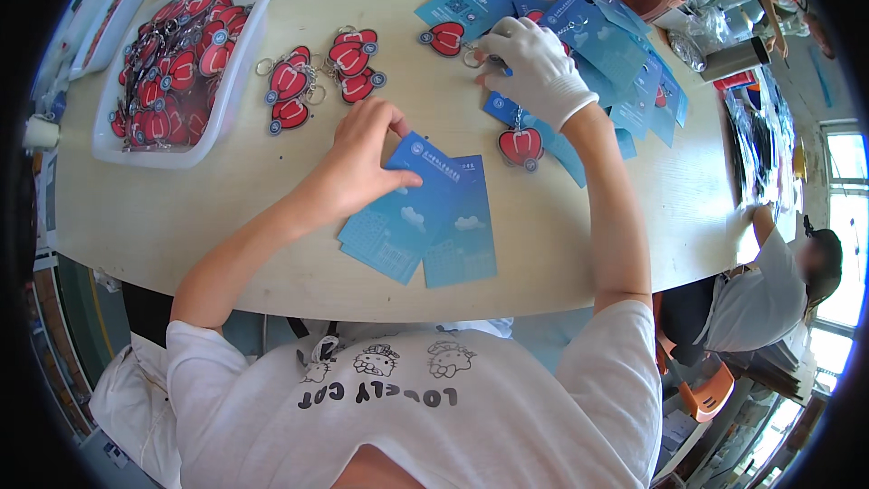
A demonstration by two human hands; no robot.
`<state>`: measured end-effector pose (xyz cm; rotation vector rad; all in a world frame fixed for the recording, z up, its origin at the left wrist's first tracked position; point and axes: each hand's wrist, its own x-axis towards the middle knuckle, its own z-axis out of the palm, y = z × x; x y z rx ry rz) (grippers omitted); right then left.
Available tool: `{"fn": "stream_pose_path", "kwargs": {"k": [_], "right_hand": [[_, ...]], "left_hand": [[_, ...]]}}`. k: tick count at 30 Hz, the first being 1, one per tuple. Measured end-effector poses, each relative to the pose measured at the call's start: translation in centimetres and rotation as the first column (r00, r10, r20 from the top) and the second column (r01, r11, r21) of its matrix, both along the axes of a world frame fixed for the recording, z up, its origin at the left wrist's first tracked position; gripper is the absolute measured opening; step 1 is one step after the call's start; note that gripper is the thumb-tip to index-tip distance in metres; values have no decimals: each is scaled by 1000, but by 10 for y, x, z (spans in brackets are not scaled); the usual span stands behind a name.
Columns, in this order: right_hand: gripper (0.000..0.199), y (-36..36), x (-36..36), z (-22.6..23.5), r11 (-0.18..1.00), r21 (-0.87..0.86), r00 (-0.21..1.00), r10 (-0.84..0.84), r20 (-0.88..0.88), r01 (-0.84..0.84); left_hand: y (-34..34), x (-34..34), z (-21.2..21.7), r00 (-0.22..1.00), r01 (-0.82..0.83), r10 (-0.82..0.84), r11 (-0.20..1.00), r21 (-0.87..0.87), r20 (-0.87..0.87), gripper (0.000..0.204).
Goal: The person assembles heart-shaped keychains by attaching them to blue cardboard backing cards. They pick up a keychain from a container, thread the metal ring through a hole in the card, and place the finished unit on the table. This process is repeated continuously throughout the video.
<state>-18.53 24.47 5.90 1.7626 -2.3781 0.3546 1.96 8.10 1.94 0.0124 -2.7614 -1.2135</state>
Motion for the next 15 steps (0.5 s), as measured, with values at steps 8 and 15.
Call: {"fn": "stream_pose_path", "kwargs": {"k": [8, 15], "right_hand": [[16, -3, 8, -19, 995, -62, 983, 61, -172, -72], [12, -5, 24, 36, 953, -298, 973, 118, 197, -55]], "left_hand": [[-26, -5, 17, 993, -122, 97, 786, 606, 74, 16], [-32, -5, 32, 912, -162, 373, 712, 684, -172, 15]]}}
